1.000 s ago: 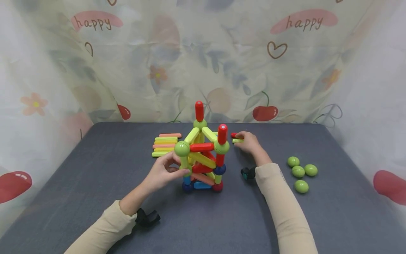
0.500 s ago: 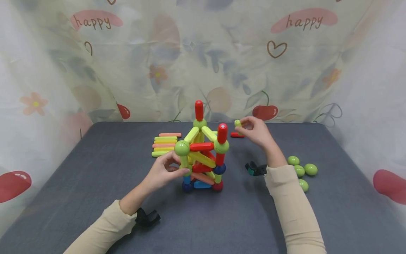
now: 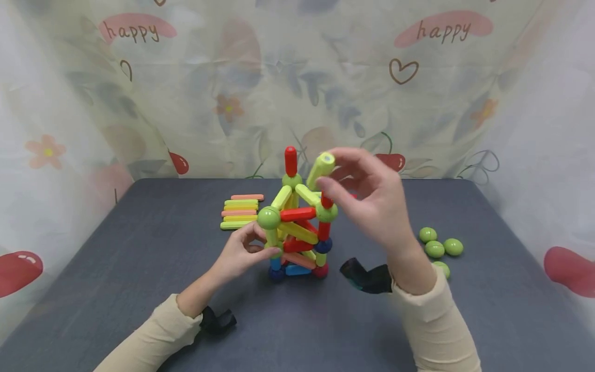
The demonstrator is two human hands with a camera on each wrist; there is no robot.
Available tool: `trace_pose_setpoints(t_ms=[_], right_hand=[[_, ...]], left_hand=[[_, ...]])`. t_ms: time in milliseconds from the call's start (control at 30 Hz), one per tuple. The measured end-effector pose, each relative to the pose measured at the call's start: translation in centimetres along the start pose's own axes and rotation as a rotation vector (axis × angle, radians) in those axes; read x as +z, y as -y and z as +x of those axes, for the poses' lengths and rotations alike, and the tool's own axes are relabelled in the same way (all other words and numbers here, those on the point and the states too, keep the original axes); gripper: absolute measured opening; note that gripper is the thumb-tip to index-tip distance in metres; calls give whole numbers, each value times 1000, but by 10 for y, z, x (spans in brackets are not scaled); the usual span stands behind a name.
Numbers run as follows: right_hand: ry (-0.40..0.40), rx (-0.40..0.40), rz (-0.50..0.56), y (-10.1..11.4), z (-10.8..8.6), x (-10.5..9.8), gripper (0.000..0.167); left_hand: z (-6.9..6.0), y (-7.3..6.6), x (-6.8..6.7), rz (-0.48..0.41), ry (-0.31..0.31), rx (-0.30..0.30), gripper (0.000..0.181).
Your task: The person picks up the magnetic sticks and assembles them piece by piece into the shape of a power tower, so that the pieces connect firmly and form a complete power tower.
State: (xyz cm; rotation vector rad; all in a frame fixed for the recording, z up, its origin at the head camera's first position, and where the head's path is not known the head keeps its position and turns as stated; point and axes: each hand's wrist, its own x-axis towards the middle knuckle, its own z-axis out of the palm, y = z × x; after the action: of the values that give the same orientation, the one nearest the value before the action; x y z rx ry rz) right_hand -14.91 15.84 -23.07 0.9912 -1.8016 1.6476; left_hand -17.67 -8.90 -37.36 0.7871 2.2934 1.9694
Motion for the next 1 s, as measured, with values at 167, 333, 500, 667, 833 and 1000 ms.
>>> trace_pose_setpoints(t_ms=[167,333,500,667,833,1000], right_hand=[[140,67,-164,5,-9,32,34],[176,199,-241,-4,-11,49,31],[205,324,-254,-13,-12,54,27],[214,353,-239,-16,-13,56,26],[215,356,-257,-17,-13,56,28],[230,365,-265,-14,-14,54,33]], left_hand=[[-2,-2,7,5,-4,11,23],[-3,-2,11,15,-4,14,24],[-3,-2,12,16,-5,12,24],[-2,-3,12,19,-5,5,23],[-2,-3,12,32,-10,-1,24],[-3,-5,11,46,-9,-3,23]])
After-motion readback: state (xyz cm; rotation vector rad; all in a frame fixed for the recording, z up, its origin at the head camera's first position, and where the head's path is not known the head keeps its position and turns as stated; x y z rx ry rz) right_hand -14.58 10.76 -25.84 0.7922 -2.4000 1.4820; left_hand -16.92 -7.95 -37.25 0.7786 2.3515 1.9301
